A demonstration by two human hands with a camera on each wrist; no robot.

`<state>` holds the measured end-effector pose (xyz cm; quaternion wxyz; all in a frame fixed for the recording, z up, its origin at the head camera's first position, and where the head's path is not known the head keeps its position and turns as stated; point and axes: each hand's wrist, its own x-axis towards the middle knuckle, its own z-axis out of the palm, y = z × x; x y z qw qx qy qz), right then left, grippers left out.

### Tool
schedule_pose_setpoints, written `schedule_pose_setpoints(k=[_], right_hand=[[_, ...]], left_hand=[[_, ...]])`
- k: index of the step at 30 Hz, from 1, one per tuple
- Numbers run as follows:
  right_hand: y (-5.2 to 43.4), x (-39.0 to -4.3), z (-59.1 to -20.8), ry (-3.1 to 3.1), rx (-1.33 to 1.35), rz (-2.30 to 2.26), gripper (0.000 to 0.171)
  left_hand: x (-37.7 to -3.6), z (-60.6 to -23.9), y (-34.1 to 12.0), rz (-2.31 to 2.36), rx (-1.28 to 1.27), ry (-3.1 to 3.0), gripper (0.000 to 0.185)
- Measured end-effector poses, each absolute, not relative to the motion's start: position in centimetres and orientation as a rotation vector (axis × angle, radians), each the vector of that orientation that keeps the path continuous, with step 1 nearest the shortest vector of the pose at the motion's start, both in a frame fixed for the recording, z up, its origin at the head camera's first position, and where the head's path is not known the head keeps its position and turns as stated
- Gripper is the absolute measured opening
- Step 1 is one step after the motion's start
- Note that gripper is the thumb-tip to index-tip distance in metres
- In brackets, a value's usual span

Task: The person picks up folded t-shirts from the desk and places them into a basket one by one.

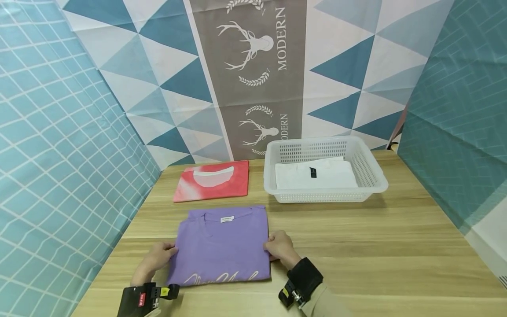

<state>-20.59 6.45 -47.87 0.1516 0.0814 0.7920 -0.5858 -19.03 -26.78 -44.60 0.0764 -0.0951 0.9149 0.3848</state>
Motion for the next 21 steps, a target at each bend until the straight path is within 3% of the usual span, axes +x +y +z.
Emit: schedule_pose_setpoints(k=[6,10,13,17,21], right_hand=[[7.7,-21.6,-47.3,2.176,0.202,-1.692,0.025],[7.7,-22.9,-46.8,2.156,0.257,-1.711,0.004],[7.5,-23.9,-46.7,2.163,0.288,-1.709,0.012],[7.1,-24.7,-46.8,2.183,0.313,-1.705,0.006],[6.7,-25.0,-47.1,2.219,0.311,-1.687,0.028]], left_hand=[[-20.0,-44.1,-26.6,1.194,-0.211,2.665,0.019],[-21.6,-43.3,-26.8,1.169,-0.138,2.641,0.021],[-23.1,-43.2,-26.9,1.153,-0.129,2.611,0.023],[-24.9,-43.6,-27.3,1.153,-0.174,2.572,0.035],[-25.8,-44.2,-27.5,1.164,-0.272,2.569,0.041]])
